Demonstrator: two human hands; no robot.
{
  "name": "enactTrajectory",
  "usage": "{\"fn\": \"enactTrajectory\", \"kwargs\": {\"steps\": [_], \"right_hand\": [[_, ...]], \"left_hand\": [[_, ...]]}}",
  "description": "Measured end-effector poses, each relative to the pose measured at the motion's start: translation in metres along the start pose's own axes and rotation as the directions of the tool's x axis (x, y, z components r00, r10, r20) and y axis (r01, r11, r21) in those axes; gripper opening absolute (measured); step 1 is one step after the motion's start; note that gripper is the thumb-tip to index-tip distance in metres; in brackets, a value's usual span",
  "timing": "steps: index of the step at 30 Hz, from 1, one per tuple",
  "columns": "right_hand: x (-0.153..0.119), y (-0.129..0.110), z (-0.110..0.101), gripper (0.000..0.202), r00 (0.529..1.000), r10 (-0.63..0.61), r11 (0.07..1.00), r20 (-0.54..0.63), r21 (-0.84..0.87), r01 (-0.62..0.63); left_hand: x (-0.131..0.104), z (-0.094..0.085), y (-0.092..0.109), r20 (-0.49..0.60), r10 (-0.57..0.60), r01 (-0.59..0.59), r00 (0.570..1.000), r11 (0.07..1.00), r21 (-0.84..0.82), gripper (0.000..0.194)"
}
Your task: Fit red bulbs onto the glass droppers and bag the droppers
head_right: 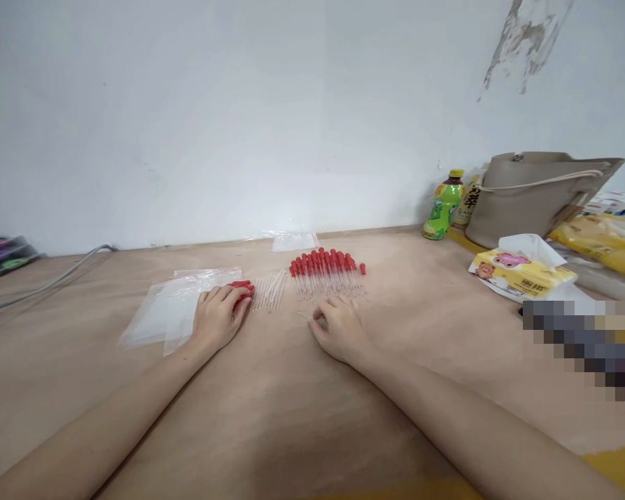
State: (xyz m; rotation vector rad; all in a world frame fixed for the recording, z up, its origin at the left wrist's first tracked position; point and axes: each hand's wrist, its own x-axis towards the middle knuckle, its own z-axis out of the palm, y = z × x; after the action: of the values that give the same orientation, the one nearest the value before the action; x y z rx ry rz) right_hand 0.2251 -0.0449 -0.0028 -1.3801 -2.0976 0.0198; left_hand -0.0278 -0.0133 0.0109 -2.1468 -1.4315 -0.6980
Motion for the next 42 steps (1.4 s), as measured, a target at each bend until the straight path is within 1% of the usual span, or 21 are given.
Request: {"fn": "enactTrajectory", "kwargs": {"steps": [3,7,11,13,15,17,18,19,20,21,23,24,25,28,29,31,33,35,37,39,42], "right_hand": [[0.001,0.002,0.001,0.013,1.000,-0.008,1.000,-0.002,0.022,0.008],[0.002,0.003,0.003,0.012,1.000,-0.015,0.999,-0.008,0.039,0.015],[0.001,0.004,0.004,0.012,1.000,-0.014,0.999,-0.013,0.042,0.015],[0.001,0.004,0.004,0.012,1.000,-0.011,0.999,-0.010,0.049,0.011],[0.001,0.004,0.005,0.011,1.000,0.007,0.998,-0.021,0.062,-0.006],[0.001,0.005,0.005,0.009,0.998,0.040,0.996,-0.050,0.080,-0.036],[0.001,0.005,0.005,0.009,0.996,0.062,0.995,-0.069,0.089,-0.055],[0.001,0.005,0.005,0.009,0.993,0.081,0.993,-0.088,0.097,-0.072],[0.000,0.005,0.004,0.010,0.990,0.093,0.991,-0.103,0.110,-0.082],[0.000,0.005,0.004,0.010,0.989,0.097,0.988,-0.111,0.127,-0.082],[0.000,0.005,0.003,0.010,0.992,0.072,0.983,-0.108,0.177,-0.052],[-0.001,0.005,0.003,0.010,0.994,0.049,0.979,-0.100,0.204,-0.028],[-0.001,0.005,0.003,0.010,0.995,0.026,0.974,-0.093,0.228,-0.004],[-0.003,0.005,0.003,0.009,0.996,-0.060,0.961,-0.066,0.265,0.076],[-0.004,0.005,0.004,0.009,0.994,-0.092,0.958,-0.060,0.268,0.104],[-0.006,0.003,0.003,0.011,0.987,-0.159,0.949,-0.036,0.271,0.163],[-0.007,0.001,0.002,0.012,0.975,-0.222,0.935,-0.020,0.281,0.219],[-0.008,-0.001,0.000,0.012,0.963,-0.268,0.917,-0.016,0.301,0.260],[-0.008,-0.004,-0.003,0.012,0.960,-0.280,0.908,-0.031,0.316,0.275],[-0.008,-0.006,-0.005,0.012,0.959,-0.281,0.906,-0.039,0.319,0.278],[-0.008,-0.007,-0.006,0.013,0.951,-0.303,0.902,-0.052,0.306,0.304]], "left_hand": [[-0.001,-0.001,0.000,-0.021,-0.017,0.017,1.000,1.000,-0.005,0.019],[-0.001,0.000,0.000,-0.017,-0.043,0.043,0.999,0.999,0.004,0.018],[0.000,-0.002,0.000,-0.014,-0.107,0.107,0.994,0.994,-0.001,0.019],[0.000,-0.005,0.001,-0.022,-0.139,0.138,0.990,0.990,-0.041,0.019],[-0.001,-0.011,0.004,-0.054,-0.140,0.131,0.989,0.981,-0.143,0.017],[-0.005,-0.018,0.010,-0.077,-0.085,0.057,0.993,0.950,-0.306,0.015],[-0.008,-0.022,0.014,-0.064,-0.030,0.002,0.997,0.918,-0.396,0.014],[-0.011,-0.026,0.019,-0.030,0.026,-0.038,0.999,0.877,-0.479,0.014],[-0.015,-0.028,0.024,0.026,0.085,-0.057,0.996,0.835,-0.547,0.014],[-0.018,-0.031,0.029,0.103,0.152,-0.062,0.983,0.800,-0.596,0.014],[-0.023,-0.033,0.036,0.237,0.231,-0.024,0.944,0.762,-0.647,0.014],[-0.024,-0.033,0.038,0.282,0.241,0.002,0.929,0.756,-0.654,0.016],[-0.025,-0.033,0.040,0.301,0.232,0.023,0.925,0.756,-0.655,0.018],[-0.024,-0.031,0.042,0.269,0.197,0.024,0.943,0.766,-0.642,0.032],[-0.023,-0.030,0.043,0.249,0.205,0.002,0.947,0.769,-0.639,0.032],[-0.022,-0.027,0.045,0.212,0.229,-0.042,0.950,0.767,-0.640,0.022],[-0.021,-0.025,0.047,0.182,0.225,-0.053,0.957,0.754,-0.655,0.018],[-0.020,-0.025,0.050,0.176,0.177,-0.012,0.968,0.737,-0.675,0.019],[-0.020,-0.025,0.051,0.203,0.115,0.058,0.972,0.723,-0.688,0.018],[-0.020,-0.026,0.051,0.234,0.069,0.116,0.970,0.714,-0.691,0.017],[-0.020,-0.025,0.050,0.284,0.040,0.180,0.958,0.689,-0.702,0.017]]}}
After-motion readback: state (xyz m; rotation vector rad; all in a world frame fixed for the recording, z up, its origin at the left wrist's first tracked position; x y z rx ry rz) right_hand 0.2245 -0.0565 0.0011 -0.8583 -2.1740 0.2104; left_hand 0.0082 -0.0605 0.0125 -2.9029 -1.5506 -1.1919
